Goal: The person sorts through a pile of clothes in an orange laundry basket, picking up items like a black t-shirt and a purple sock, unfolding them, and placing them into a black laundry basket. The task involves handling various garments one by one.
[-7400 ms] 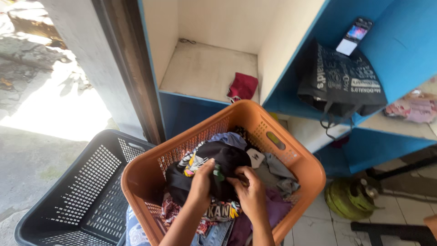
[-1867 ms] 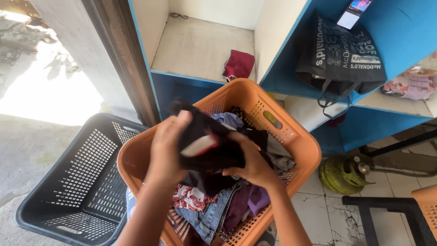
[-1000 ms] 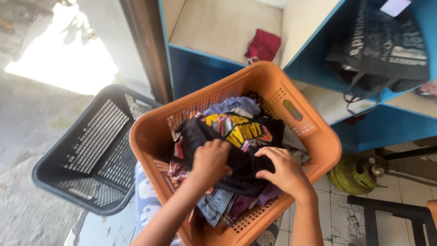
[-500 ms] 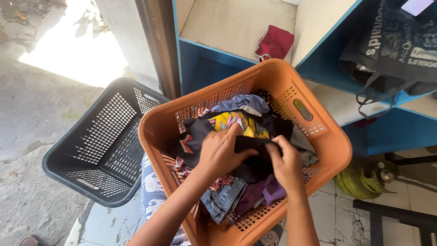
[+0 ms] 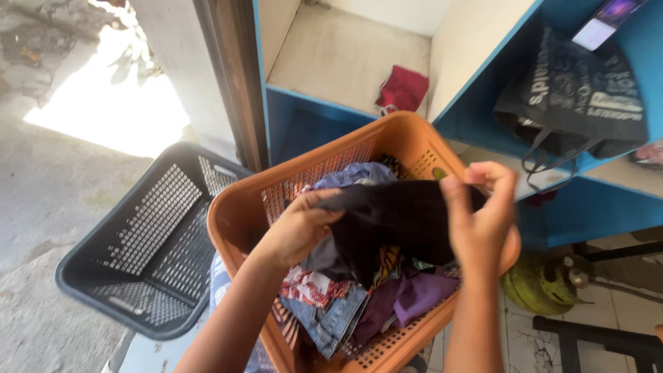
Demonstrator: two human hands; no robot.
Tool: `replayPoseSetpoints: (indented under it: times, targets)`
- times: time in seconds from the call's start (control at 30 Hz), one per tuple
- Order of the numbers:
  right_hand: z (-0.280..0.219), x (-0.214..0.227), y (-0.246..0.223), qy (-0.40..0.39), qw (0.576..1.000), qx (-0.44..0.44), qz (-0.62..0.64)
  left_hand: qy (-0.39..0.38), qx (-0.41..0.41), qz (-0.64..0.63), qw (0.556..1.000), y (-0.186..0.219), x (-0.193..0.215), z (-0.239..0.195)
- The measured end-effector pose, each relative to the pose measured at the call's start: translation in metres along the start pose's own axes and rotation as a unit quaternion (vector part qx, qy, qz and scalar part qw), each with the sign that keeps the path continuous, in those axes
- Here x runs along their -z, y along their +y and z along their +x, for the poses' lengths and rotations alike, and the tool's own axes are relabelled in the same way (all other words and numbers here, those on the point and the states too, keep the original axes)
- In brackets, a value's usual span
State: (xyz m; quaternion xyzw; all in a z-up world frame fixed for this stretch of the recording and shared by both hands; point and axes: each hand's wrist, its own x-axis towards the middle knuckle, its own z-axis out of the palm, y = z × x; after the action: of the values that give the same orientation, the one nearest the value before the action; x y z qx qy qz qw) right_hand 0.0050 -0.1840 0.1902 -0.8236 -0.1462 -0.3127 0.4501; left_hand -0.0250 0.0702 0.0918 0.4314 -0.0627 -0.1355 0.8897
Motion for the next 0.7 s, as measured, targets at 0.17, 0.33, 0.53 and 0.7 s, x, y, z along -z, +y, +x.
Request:
replayPoseSetpoints:
  times: [0.17,0.33,0.53,0.7]
  targets:
    - [-0.04,-0.022,-0.031,-0.08,0.984,0.157,-0.007,-0.073,0.023,-0.238,0.968,0.038,-0.041,0.016]
    - [-0.056,-0.046,0.016,-0.133,0.991,0.025,0.016,-0.079,0.03,-0.333,0.939,0.049,-0.062,0.015]
    - [-0.048,-0.024,0.072,0.049,0.809,-0.385,0.441,-0.067,-0.07,0.276,0.956,0.038,-0.035,0.011]
    - [-0.04,0.004,0.052,0.007,0.814,-0.263,0.518,0.093,0.081,0.253,0.96,-0.035,-0.009,0.022]
